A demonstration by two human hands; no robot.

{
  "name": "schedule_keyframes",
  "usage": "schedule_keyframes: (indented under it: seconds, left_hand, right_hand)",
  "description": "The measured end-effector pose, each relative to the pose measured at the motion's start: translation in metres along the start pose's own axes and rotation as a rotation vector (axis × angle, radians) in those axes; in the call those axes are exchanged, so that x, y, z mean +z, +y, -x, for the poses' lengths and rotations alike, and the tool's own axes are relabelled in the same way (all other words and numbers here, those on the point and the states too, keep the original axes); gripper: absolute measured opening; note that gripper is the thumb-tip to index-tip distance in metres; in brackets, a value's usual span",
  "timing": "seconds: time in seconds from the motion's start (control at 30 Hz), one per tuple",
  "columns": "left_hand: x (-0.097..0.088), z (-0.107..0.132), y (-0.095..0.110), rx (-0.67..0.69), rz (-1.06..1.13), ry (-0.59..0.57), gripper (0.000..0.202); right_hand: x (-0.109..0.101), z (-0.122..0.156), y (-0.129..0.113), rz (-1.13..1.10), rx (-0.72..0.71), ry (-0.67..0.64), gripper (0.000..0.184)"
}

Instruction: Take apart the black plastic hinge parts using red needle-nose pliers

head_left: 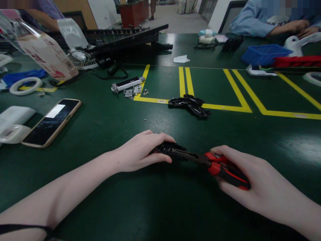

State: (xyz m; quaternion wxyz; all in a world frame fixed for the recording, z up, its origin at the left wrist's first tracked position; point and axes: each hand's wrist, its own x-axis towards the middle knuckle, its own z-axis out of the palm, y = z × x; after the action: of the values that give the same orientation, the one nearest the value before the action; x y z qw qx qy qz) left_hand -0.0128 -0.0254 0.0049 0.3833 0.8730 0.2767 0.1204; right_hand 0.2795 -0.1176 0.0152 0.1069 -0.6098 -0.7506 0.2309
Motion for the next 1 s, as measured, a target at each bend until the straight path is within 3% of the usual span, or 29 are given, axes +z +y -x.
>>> schedule_keyframes:
  seconds: [0.13, 0.4, 0.6, 1.0]
  left_hand:
    - [0.0, -0.001, 0.0, 0.02, -0.006, -0.013, 0.035]
    - [-0.001, -0.003, 0.0, 0.04, -0.067, -0.046, 0.037]
    - [0.0, -0.004, 0.001, -0.009, -0.083, -0.044, 0.037]
    - [0.002, -0.005, 0.001, 0.052, -0.118, -0.083, 0.037]
  right_hand:
    - [-0.003, 0.0, -0.002, 0.037, -0.031, 0.013, 0.038]
    - [-0.001, -0.004, 0.023, 0.192, -0.251, 0.067, 0.047]
    - [0.003, -0.004, 0.018, 0.214, -0.162, 0.038, 0.044]
    - [-0.01, -0.007, 0.017, 0.197, -0.183, -0.008, 0.037]
